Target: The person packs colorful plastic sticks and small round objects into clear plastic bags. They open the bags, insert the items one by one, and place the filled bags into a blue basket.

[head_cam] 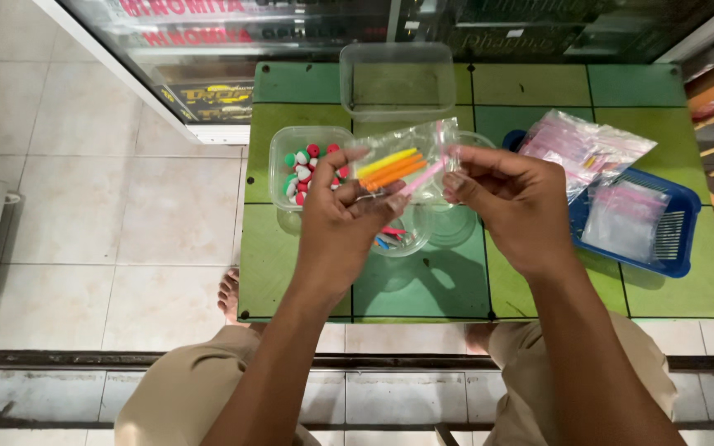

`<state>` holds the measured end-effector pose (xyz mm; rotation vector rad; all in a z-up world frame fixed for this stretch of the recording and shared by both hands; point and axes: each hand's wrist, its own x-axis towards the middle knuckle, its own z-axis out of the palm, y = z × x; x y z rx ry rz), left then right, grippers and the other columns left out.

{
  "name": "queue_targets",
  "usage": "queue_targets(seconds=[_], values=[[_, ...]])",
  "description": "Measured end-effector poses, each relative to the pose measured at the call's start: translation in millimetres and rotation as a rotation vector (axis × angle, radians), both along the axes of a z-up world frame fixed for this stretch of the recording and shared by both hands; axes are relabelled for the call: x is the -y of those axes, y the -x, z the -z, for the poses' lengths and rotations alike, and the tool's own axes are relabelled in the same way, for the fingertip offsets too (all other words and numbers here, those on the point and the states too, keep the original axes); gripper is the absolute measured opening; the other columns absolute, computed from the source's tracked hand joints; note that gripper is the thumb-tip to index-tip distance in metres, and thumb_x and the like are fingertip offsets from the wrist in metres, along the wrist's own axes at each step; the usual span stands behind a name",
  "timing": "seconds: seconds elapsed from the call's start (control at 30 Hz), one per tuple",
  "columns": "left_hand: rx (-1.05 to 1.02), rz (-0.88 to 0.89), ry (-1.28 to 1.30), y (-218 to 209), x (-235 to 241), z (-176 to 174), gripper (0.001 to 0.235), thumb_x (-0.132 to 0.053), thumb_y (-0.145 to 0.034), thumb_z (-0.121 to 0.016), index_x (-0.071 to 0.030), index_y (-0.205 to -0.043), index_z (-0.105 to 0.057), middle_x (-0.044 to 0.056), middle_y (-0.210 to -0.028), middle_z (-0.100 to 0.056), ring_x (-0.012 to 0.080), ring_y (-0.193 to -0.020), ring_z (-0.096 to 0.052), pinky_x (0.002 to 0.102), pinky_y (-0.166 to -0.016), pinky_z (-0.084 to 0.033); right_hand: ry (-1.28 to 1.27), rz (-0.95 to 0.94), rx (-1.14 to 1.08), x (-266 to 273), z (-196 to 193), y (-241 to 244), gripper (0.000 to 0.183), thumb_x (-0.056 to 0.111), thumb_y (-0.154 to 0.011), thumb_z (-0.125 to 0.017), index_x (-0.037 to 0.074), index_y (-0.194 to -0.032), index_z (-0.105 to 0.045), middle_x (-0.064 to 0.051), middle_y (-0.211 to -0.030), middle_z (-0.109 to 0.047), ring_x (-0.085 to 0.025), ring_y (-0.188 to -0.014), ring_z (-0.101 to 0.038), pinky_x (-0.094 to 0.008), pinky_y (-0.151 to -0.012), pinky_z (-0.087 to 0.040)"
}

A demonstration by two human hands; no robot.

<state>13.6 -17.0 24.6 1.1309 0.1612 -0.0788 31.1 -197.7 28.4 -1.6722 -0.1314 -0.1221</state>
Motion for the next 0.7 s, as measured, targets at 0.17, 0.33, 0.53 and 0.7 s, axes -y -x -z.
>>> queue_targets(seconds=[0.17, 0.33, 0.53, 0.7], values=[[-0.003, 0.015, -0.036, 0.2, 4.4, -3.8, 0.071, 0.006, -0.067, -0.075, -0.005, -0.129, -0.042, 0.021, -0.096, -0.064, 0.0251, -0.085, -0.070, 0.034, -0.075, -0.062, 0.001, 0.029, 0.003, 3.1, 2.3, 2.1, 0.023, -0.009, -0.080, -0.071, -0.007, -0.102, -0.066, -0.013, -0.080, -0.065, -0.015, -0.068, -0.065, -0.026, -0.067, -0.058], [0.008, 0.007, -0.037, 0.8, 9.7, 3.0, 0.074, 0.000, -0.065, -0.079, -0.007, -0.129, -0.042, 0.021, -0.098, -0.062, 0.0272, -0.089, -0.069, 0.035, -0.077, -0.060, 0.012, -0.008, 0.009, -1.6, 0.2, 5.7, 0.017, -0.010, -0.080, -0.070, -0.005, -0.096, -0.069, -0.013, -0.078, -0.065, -0.014, -0.070, -0.064, -0.026, -0.066, -0.057], [0.002, -0.022, -0.091, 2.1, 11.3, -7.8, 0.071, 0.004, -0.061, -0.080, -0.004, -0.124, -0.047, 0.019, -0.089, -0.065, 0.0235, -0.081, -0.068, 0.030, -0.071, -0.059, 0.037, -0.089, -0.015, -2.6, 1.0, 5.7, 0.022, -0.011, -0.078, -0.068, -0.002, -0.098, -0.070, -0.013, -0.083, -0.062, -0.011, -0.078, -0.058, -0.028, -0.066, -0.053], [-0.054, -0.035, -0.054, -2.4, 11.7, 0.3, 0.056, 0.000, -0.062, -0.082, -0.003, -0.112, -0.055, 0.017, -0.084, -0.066, 0.0195, -0.073, -0.068, 0.027, -0.066, -0.060, -0.047, -0.078, -0.074, 3.4, -6.2, 3.1, 0.047, -0.014, -0.076, -0.064, 0.001, -0.121, -0.060, -0.010, -0.094, -0.062, -0.012, -0.078, -0.062, -0.029, -0.073, -0.057]])
